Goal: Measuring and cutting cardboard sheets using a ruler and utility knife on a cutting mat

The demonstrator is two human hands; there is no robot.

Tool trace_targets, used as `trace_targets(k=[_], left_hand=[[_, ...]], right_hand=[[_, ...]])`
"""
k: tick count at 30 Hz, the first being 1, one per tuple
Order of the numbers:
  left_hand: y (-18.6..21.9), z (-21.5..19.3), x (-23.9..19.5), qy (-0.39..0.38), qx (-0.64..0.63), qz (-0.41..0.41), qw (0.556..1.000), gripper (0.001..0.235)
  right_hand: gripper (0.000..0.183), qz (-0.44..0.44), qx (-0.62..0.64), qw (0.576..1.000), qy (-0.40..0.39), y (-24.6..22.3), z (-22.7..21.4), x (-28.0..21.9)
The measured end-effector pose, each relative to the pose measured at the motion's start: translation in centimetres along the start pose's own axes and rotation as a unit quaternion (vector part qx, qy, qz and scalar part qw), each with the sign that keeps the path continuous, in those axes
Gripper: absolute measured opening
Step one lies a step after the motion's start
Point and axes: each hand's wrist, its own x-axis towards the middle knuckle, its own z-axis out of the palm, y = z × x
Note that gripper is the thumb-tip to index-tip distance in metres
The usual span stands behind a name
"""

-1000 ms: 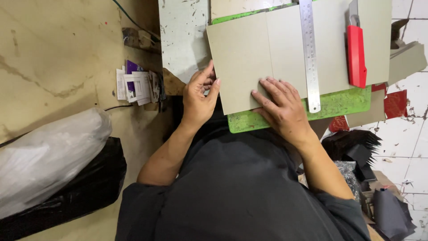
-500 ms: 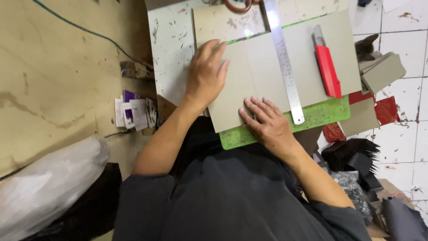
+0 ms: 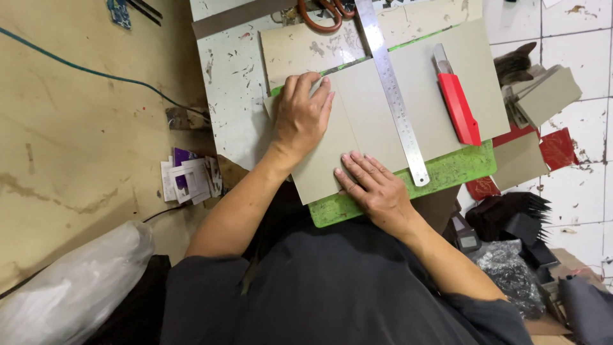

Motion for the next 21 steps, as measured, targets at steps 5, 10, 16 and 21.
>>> trace_targets(k=[5, 10, 16, 21], left_hand=[[0.6, -0.3, 0.2, 0.006, 0.071, 0.043, 0.997, 0.025], [1.5, -0.8, 0.3, -0.003, 0.109, 0.050, 0.993, 0.028], [1.6, -0.9, -0.4, -0.043, 0.126, 0.067, 0.989, 0.036], [2.2, -1.6, -0.3, -0.068, 0.108, 0.049, 0.991, 0.037]], right_hand=[[0.028, -0.013, 0.000, 0.999, 0.029, 0.2, 0.6, 0.0], [0.036, 0.029, 0.091, 0.994, 0.062, 1.9, -3.3, -0.3], [0.055, 0.224, -0.094, 0.970, 0.021, 4.2, -4.3, -5.1], [0.062, 0.306, 0.075, 0.949, -0.018, 3.8, -4.5, -8.1]])
